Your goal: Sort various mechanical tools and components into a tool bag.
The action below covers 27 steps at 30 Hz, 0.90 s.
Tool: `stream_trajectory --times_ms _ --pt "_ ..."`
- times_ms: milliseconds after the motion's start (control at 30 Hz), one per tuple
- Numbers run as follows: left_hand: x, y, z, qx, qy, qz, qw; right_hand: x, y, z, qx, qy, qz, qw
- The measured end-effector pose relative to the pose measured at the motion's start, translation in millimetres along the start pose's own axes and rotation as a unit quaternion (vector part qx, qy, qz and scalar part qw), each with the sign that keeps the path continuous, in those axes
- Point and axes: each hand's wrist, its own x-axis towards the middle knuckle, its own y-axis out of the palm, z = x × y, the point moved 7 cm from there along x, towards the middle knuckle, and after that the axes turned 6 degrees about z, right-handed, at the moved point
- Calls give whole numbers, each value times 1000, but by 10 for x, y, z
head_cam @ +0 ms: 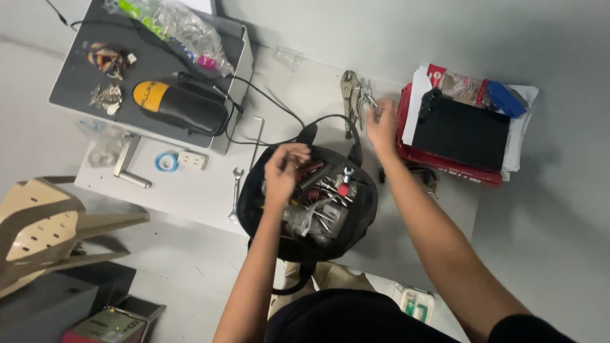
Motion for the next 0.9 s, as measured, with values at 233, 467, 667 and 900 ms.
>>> stream_trajectory --times_ms 233,467,667,900 --pt "-313 -503 -252 110 42 -59 991 -749 -107 1556 140 -87 58 985" --pt "-694 -914 1572 428 -143 -6 893 -1310 743 1732 46 -209 300 930" --pt "-894 -1123 1691 456 -148 -59 875 -1463 2092 670 -9 -128 435 891" --pt "-923 -1343 1700 411 -202 -71 886 -1420 2839 -116 -115 -167 423 883"
